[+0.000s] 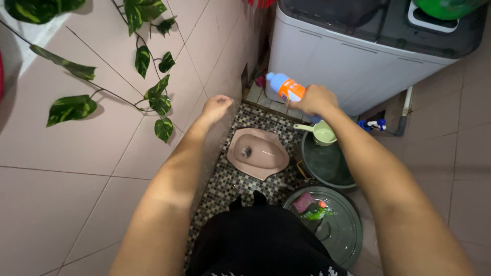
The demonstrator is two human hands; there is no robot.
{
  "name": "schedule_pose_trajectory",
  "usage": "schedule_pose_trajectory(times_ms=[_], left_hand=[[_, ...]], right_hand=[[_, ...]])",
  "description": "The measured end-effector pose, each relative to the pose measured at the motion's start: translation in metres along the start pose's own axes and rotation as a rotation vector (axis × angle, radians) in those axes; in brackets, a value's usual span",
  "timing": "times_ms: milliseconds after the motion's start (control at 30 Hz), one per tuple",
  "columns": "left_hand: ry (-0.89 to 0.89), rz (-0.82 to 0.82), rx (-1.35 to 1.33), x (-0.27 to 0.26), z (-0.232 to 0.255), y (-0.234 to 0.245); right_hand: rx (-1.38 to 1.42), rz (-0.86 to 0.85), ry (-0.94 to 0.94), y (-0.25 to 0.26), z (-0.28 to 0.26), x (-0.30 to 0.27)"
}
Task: The person pours water from a green cup into a bucket, then picks up a pink sponge and a green scrubber. They spray a blue cleaning solution onto the tiled walls and floor, then wipe the wall with the sponge.
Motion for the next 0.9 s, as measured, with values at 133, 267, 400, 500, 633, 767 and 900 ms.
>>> schedule_pose_trajectory(times_ms=[133, 267, 400, 500, 633, 767, 900], left_hand=[[-0.062, -0.016, -0.035, -0.003, -0.002, -0.006], [-0.014, -0.028, 0.005, -0.012, -0.009, -0.013], [-0.007, -0.035, 0.029, -0.013, -0.027, -0.016], [-0.004, -0.067, -0.120, -0.004, -0.052, -0.026], [0.058, -0.093, -0.226, 0.002, -0.085, -0.037], [0.120, -0.079, -0.235, -0.013, -0.088, -0.040], [0.193, -0.061, -0.220, -0.033, -0.082, -0.039]], right_hand=[[0.051, 0.016, -0.038, -0.009, 0.014, 0.016], [-0.022, -0.049, 0.006, -0.038, -0.002, 0.008], [-0.031, -0.124, 0.072, -0.063, -0.017, -0.009], [0.036, -0.072, -0.057, -0.057, -0.004, -0.001], [0.082, -0.034, -0.121, -0.050, 0.018, 0.010], [0.004, -0.079, -0.076, -0.063, 0.016, 0.008], [-0.054, -0.140, 0.075, -0.095, -0.004, -0.010]])
Point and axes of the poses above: each hand's wrist, its own x-axis towards the middle knuckle, its own y-axis out of the back of the hand, z = x × y, the point moved 8 cm from there along x, towards the middle knuckle, and after that the axes turned 2 degrees about -y, right-handed, at the moved point
